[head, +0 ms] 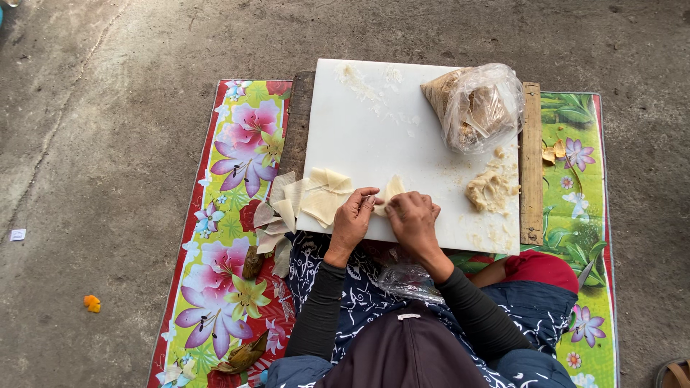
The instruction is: The person prepares food by placing small amounts of filling onto triangular pieces of dough and folding them, using a spoon to dispense the filling from a plastic bag.
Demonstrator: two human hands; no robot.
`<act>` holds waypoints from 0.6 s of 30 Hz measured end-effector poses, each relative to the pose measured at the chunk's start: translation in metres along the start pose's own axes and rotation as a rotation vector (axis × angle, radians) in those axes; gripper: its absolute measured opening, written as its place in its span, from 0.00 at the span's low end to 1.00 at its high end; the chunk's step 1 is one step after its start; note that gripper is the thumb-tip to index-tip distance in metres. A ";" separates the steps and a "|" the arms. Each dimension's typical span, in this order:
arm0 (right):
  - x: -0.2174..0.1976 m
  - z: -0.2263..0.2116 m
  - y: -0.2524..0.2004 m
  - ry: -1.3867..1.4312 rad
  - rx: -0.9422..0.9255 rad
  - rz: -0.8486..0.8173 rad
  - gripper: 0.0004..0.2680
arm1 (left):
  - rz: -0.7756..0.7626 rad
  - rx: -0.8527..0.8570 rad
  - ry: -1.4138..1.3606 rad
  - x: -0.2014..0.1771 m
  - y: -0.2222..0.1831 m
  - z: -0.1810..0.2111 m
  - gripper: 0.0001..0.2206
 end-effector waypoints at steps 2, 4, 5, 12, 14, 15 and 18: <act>0.004 0.018 0.002 0.174 0.146 -0.062 0.04 | 0.047 0.044 0.150 0.000 0.000 0.000 0.13; 0.006 0.038 0.004 0.475 0.331 -0.114 0.03 | 0.113 0.163 0.419 0.002 -0.004 0.004 0.16; 0.001 0.045 0.005 0.540 0.307 -0.062 0.03 | 0.145 0.223 0.553 0.004 -0.005 0.008 0.18; -0.031 0.082 0.000 0.893 0.227 0.258 0.04 | 0.170 0.126 0.507 0.011 -0.013 0.018 0.08; -0.036 0.087 -0.002 0.926 0.241 0.296 0.05 | 0.168 0.100 0.469 0.011 -0.014 0.018 0.10; -0.040 0.088 -0.003 0.926 0.233 0.314 0.05 | 0.186 0.120 0.483 0.011 -0.014 0.019 0.10; -0.049 0.085 -0.007 0.821 0.229 0.388 0.06 | 0.216 0.141 0.521 0.011 -0.016 0.018 0.09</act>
Point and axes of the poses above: each hand's wrist, its own y-axis towards the middle knuckle, its own x-axis out of the palm, z = x × y, the point moved 4 cm from there along y, towards the middle knuckle, and after that the axes turned 7 degrees about -y, right-handed, at the moved point
